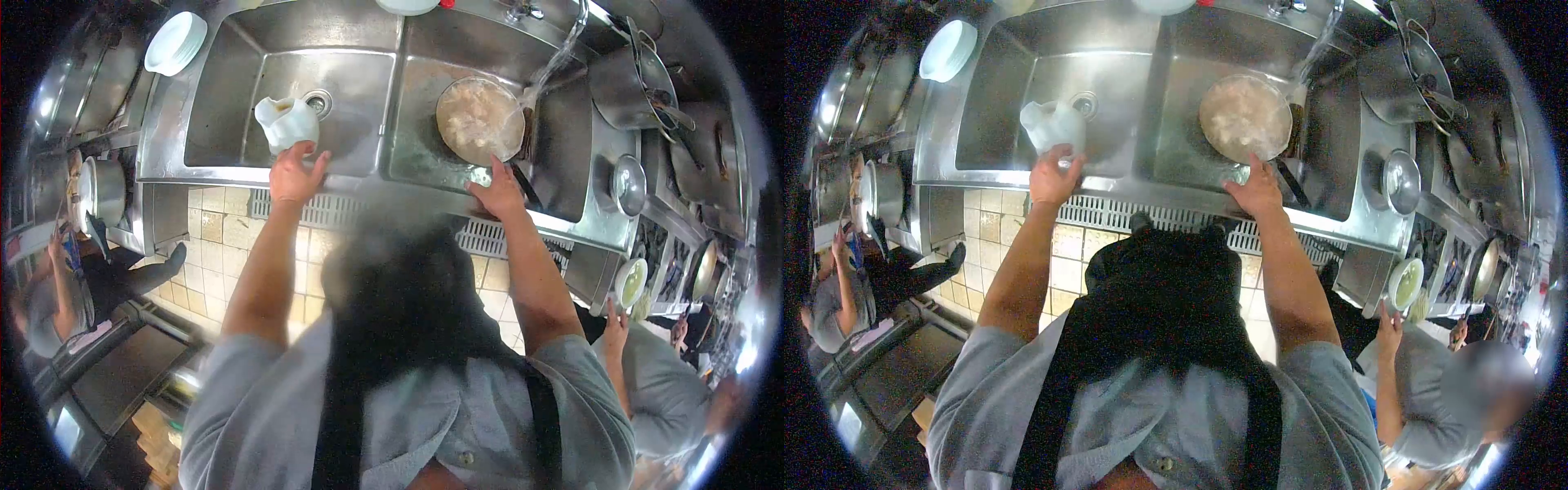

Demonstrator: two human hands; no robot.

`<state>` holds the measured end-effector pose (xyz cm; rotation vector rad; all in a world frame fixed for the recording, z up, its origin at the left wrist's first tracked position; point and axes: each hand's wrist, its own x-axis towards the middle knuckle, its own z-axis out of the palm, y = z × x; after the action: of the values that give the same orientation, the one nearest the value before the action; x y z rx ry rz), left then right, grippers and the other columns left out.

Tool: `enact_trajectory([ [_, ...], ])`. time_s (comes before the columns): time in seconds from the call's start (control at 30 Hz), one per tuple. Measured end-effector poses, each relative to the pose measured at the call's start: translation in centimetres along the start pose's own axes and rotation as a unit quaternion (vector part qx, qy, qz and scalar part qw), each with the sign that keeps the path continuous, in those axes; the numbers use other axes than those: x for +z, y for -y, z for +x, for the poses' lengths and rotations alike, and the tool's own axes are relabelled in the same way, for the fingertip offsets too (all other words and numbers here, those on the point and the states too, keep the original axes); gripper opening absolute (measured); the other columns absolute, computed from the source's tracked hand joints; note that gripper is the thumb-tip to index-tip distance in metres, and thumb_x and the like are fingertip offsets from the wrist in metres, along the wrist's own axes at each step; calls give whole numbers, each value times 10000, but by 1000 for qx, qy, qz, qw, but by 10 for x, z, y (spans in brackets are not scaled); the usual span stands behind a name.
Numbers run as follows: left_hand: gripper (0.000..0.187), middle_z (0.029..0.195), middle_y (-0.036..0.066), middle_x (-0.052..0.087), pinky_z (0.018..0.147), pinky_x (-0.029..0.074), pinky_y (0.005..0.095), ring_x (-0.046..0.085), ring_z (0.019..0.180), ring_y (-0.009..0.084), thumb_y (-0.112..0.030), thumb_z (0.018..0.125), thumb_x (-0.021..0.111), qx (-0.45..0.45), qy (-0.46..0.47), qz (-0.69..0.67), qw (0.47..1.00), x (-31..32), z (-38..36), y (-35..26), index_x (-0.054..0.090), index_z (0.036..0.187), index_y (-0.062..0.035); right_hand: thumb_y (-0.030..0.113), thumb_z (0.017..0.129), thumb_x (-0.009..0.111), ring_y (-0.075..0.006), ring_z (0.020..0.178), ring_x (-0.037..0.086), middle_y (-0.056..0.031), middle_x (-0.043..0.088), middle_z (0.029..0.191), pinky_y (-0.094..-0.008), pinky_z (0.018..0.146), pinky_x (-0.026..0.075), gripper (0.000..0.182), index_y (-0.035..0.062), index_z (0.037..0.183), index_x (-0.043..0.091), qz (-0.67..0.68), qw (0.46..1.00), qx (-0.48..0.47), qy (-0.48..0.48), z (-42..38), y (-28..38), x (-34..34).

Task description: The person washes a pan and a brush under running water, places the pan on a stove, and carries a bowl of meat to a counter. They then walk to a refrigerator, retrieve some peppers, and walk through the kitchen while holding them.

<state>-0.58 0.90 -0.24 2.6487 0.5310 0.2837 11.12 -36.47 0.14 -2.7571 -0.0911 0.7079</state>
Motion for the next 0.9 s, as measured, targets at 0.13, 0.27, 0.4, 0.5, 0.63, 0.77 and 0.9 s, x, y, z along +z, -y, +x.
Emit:
enact_trajectory([
  [0.13, 385, 1063, 130, 629, 867, 461, 429, 577, 1013, 324, -203, 726, 742, 164, -100, -26, 981, -5, 5, -33, 603, 1056, -59, 408, 685, 785, -382, 1347, 305, -261, 236, 1476, -407, 1106, 296, 1025, 103, 1468, 199, 5, 998, -14, 56, 47, -31, -12],
  [0.27, 528, 1211, 154, 572, 1011, 373, 444, 506, 1167, 343, -162, 699, 762, 189, 8, -136, 973, 30, 10, -143, 560, 1179, -82, 414, 639, 814, -432, 1350, 267, -293, 151, 1488, -410, 1102, 305, 1102, 96, 1473, 168, -16, 997, -46, 62, 108, -62, -9],
  [0.4, 697, 1418, 172, 359, 1127, 230, 465, 300, 1335, 386, -249, 709, 761, 173, 110, -35, 978, 102, 51, -212, 456, 1323, -126, 357, 654, 816, -407, 1357, 272, -306, 122, 1488, -399, 1110, 290, 1102, 94, 1480, 136, -53, 995, -49, 74, 148, -67, -1],
  [0.5, 732, 1491, 178, 243, 1133, 220, 467, 233, 1363, 426, -248, 739, 731, 183, 192, 34, 964, 153, 82, -238, 399, 1381, -132, 316, 662, 816, -428, 1343, 284, -313, 148, 1475, -401, 1106, 300, 1085, 99, 1480, 136, -84, 991, -67, 82, 166, -70, 7],
  [0.63, 734, 1534, 177, 141, 1122, 251, 459, 211, 1372, 437, -241, 791, 664, 162, 323, 25, 932, 258, 103, -211, 316, 1429, -139, 330, 736, 745, -451, 1318, 308, -298, 183, 1466, -439, 1100, 293, 981, 92, 1476, 147, -123, 985, -78, 95, 189, -88, 35],
  [0.77, 734, 1521, 189, 172, 1098, 295, 445, 262, 1353, 420, -254, 792, 648, 106, 334, 8, 937, 318, 101, -200, 302, 1437, -187, 320, 788, 671, -415, 1275, 396, -275, 315, 1421, -456, 1087, 296, 827, 59, 1446, 244, -203, 974, -79, 62, 205, -99, 68],
  [0.9, 741, 1494, 202, 251, 1072, 337, 432, 338, 1322, 401, -282, 775, 656, 8, 378, -1, 926, 341, 88, -209, 315, 1431, -238, 237, 798, 646, -367, 1216, 478, -267, 475, 1301, -458, 1070, 321, 698, 37, 1395, 347, -111, 988, -65, 82, 223, -104, 117],
])
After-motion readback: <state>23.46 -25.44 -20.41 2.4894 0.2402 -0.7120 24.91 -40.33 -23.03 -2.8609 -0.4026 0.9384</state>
